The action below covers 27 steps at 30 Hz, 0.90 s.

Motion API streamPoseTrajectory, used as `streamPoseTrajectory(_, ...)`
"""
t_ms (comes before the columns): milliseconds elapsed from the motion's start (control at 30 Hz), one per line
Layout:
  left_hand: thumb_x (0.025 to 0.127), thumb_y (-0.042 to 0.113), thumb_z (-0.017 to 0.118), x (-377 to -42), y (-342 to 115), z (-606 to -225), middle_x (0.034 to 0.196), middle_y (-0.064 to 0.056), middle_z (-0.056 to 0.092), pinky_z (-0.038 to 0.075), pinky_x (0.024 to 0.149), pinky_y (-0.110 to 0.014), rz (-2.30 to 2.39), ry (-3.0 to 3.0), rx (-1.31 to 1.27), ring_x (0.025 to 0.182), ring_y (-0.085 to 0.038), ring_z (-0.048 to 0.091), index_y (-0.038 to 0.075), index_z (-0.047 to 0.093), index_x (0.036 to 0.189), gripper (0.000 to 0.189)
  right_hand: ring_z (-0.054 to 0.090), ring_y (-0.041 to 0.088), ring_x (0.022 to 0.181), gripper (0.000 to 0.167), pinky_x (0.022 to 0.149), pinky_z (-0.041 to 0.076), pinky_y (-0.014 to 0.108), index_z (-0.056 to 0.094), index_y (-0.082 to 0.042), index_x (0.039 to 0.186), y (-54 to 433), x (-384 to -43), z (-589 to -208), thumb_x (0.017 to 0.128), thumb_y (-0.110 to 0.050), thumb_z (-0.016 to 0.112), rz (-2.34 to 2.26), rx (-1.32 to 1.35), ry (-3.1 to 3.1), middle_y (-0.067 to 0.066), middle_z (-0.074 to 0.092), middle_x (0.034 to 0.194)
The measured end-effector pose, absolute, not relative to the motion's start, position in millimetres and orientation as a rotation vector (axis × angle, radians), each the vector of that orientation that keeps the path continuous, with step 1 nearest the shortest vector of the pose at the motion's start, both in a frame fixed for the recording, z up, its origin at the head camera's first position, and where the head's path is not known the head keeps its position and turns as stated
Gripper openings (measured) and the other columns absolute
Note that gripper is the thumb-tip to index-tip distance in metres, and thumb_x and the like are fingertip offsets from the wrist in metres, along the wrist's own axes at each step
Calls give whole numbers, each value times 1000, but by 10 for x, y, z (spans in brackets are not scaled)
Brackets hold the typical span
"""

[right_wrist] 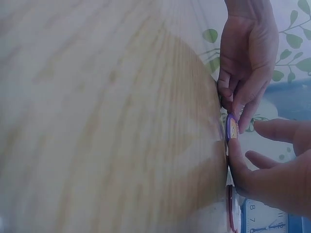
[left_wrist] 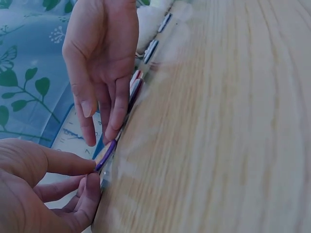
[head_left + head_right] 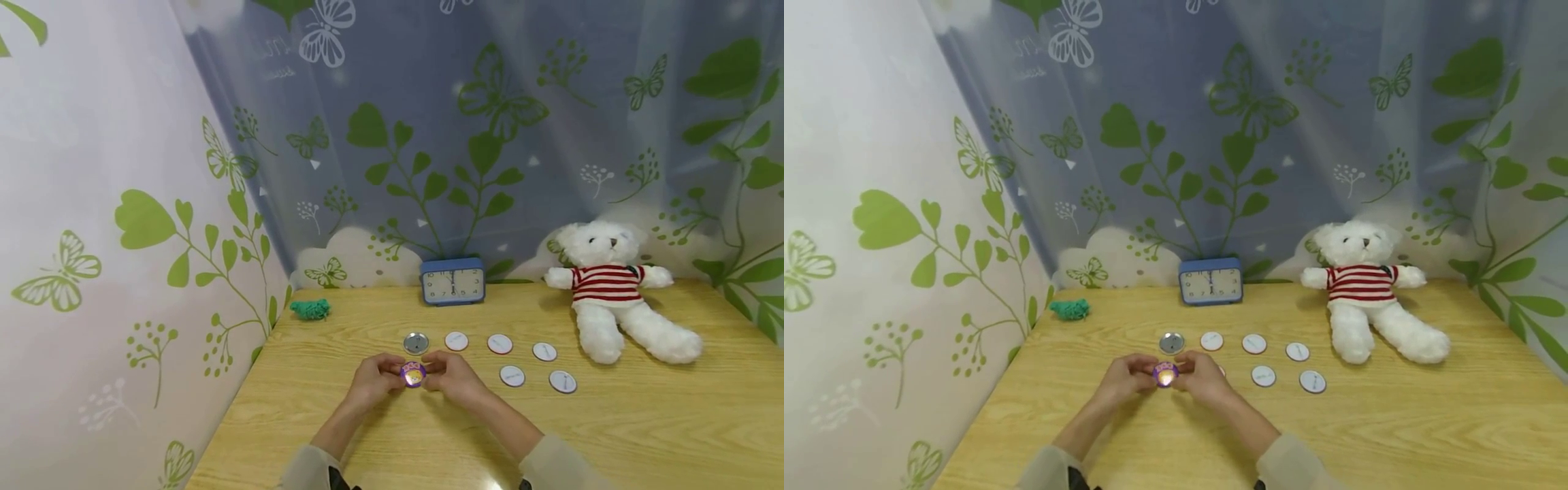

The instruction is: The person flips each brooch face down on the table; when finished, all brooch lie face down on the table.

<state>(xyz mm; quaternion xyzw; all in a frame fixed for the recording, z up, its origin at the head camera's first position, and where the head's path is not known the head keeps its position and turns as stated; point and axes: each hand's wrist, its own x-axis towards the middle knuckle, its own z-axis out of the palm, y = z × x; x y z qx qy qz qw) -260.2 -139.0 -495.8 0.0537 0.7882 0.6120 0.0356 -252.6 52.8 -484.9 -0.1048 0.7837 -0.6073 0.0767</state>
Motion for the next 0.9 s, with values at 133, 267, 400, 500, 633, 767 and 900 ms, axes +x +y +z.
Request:
streamPoseTrajectory(133, 78, -20, 66, -2596, -1390, -4970, 93, -22, 69, 59, 68, -26, 1862, 2439, 141, 74, -11, 60, -15, 68, 115, 38, 69, 28, 98, 48, 85, 60, 34, 59, 16, 129, 507, -2519, -4867, 83, 9, 71, -1845, -339, 2325, 28, 70, 113)
streamPoseTrajectory(267, 79, -18, 67, -2597, -1397, -4965, 92, -21, 69, 60, 70, -27, 1846, 2461, 147, 75, -12, 60, -14, 70, 113, 34, 67, 26, 95, 49, 81, 60, 31, 59, 16, 129, 491, -2513, -4847, 82, 11, 70, -1881, -300, 2297, 27, 69, 110)
streamPoseTrajectory(400, 83, -17, 68, -2594, -1413, -4967, 93, -22, 67, 61, 70, -28, 1835, 2466, 176, 77, -12, 60, -14, 70, 112, 30, 63, 22, 91, 48, 79, 59, 29, 61, 14, 129, 477, -2527, -4838, 82, 11, 70, -1902, -245, 2270, 22, 66, 105)
streamPoseTrajectory(500, 84, -16, 68, -2594, -1437, -4966, 93, -23, 67, 60, 70, -28, 1848, 2437, 212, 78, -12, 59, -14, 70, 113, 29, 61, 20, 87, 40, 78, 61, 31, 64, 13, 124, 464, -2551, -4837, 84, 12, 69, -1909, -225, 2246, 18, 64, 99)
streamPoseTrajectory(633, 87, -12, 68, -2598, -1471, -4967, 93, -19, 68, 59, 71, -27, 1886, 2375, 240, 79, -12, 59, -15, 70, 114, 27, 64, 20, 79, 30, 77, 64, 36, 66, 11, 115, 447, -2564, -4818, 86, 14, 64, -1934, -203, 2200, 17, 61, 92)
streamPoseTrajectory(767, 90, -8, 69, -2604, -1491, -4949, 96, -15, 71, 59, 74, -28, 1896, 2329, 234, 81, -11, 62, -12, 72, 113, 23, 66, 20, 75, 22, 74, 64, 38, 64, 12, 109, 435, -2560, -4803, 89, 17, 59, -1943, -202, 2189, 21, 61, 92)
streamPoseTrajectory(900, 93, -6, 69, -2610, -1497, -4935, 100, -14, 74, 60, 77, -29, 1885, 2303, 233, 84, -11, 64, -8, 74, 113, 21, 66, 20, 73, 16, 71, 64, 37, 62, 12, 104, 439, -2562, -4820, 90, 19, 58, -1941, -213, 2191, 20, 61, 89)
